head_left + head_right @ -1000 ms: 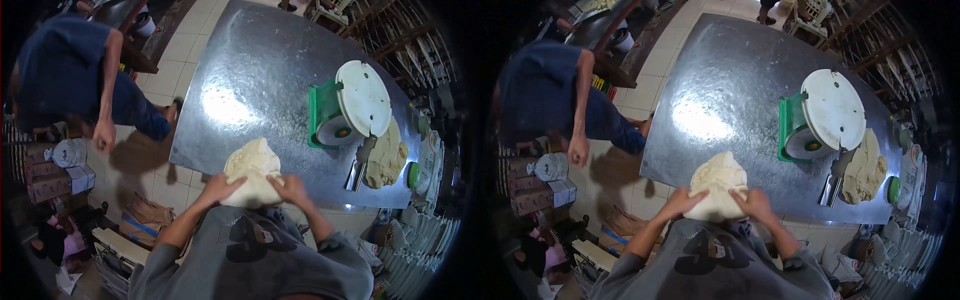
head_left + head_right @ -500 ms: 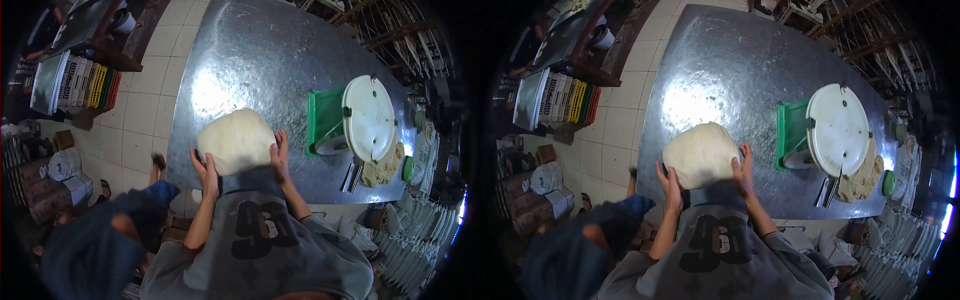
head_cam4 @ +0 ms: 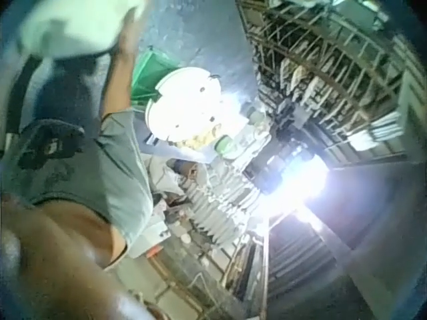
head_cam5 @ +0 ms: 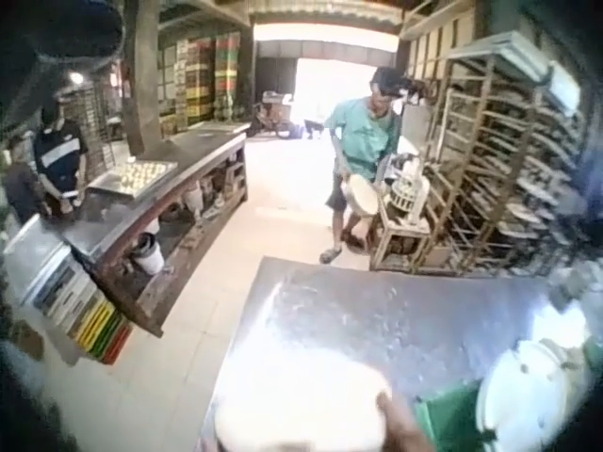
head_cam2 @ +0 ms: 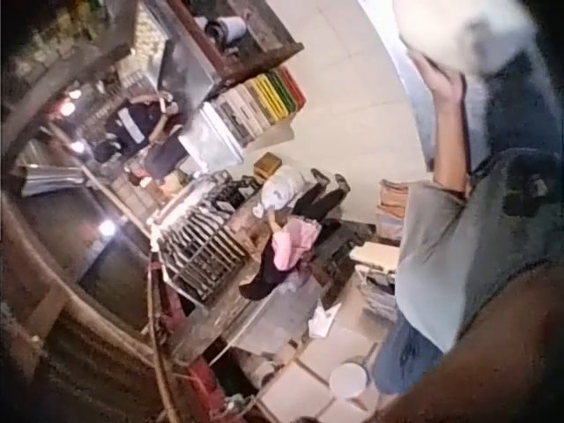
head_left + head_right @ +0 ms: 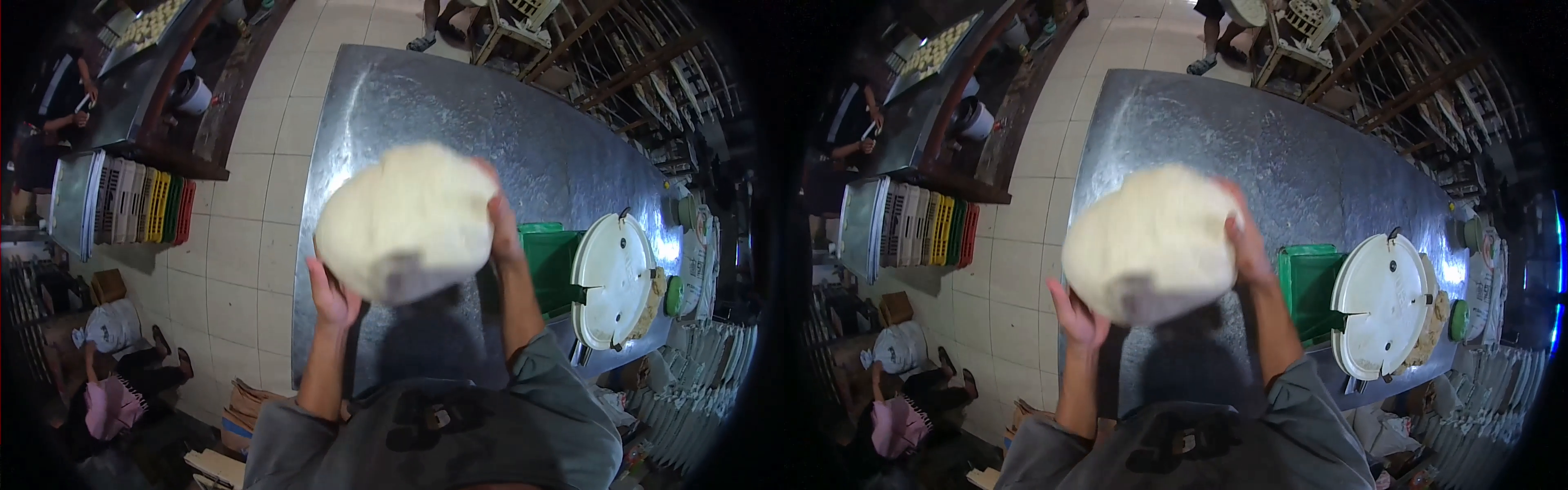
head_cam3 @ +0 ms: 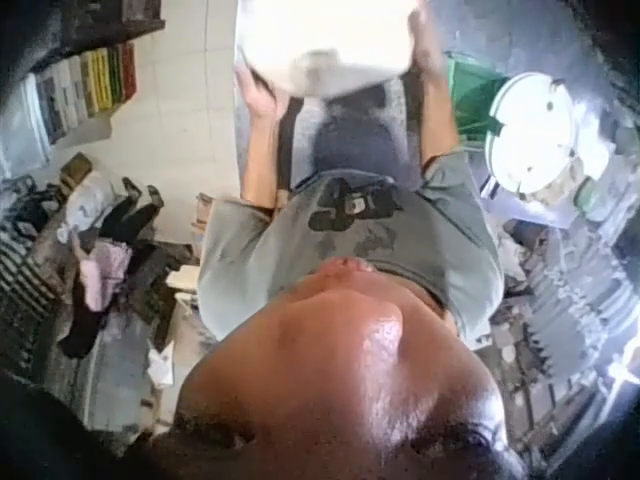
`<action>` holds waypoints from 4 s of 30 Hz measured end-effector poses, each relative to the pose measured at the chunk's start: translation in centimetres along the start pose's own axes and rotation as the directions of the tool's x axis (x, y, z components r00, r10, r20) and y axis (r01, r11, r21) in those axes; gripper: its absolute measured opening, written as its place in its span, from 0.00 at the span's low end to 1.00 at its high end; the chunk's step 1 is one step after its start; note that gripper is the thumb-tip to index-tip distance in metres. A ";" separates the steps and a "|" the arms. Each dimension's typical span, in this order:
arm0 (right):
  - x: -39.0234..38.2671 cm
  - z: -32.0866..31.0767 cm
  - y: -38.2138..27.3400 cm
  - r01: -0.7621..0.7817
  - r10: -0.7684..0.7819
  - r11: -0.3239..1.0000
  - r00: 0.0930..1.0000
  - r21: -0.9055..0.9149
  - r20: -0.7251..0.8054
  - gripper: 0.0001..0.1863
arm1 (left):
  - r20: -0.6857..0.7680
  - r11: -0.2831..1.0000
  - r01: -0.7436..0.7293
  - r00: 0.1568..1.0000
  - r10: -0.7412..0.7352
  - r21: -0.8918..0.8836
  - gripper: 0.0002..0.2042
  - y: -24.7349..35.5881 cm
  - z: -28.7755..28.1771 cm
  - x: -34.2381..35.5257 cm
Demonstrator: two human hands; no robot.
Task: Cutting and weighing portions of bread dough on a metal preparation table in a bakery.
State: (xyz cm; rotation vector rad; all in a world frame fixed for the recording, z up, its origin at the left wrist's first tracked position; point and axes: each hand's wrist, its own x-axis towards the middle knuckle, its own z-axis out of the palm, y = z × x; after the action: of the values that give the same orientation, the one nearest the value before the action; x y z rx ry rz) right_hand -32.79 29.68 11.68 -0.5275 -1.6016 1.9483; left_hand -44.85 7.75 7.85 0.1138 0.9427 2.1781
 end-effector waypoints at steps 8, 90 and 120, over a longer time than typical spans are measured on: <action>3.5 -7.5 3.7 -0.202 0.081 0.940 0.914 -0.274 -0.397 0.36 | -0.184 0.953 0.093 0.982 -0.040 0.290 0.35 0.7 -4.1 3.1; -36.3 -57.3 -16.0 -0.849 0.079 0.109 0.526 -0.517 -0.847 0.16 | 0.472 0.251 -0.486 0.409 -0.781 0.837 0.35 -58.0 47.5 -12.1; -41.7 -50.4 -10.3 -0.872 -0.012 0.120 0.477 -0.475 -0.879 0.20 | 0.347 0.117 -0.650 0.239 -0.907 0.751 0.31 -55.5 43.7 -15.7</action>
State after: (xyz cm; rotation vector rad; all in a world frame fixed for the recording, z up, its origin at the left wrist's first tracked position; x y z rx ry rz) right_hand 32.18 42.55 9.15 -2.3289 -1.8989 0.4304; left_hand 15.13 48.18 6.10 1.7537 1.2144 0.1452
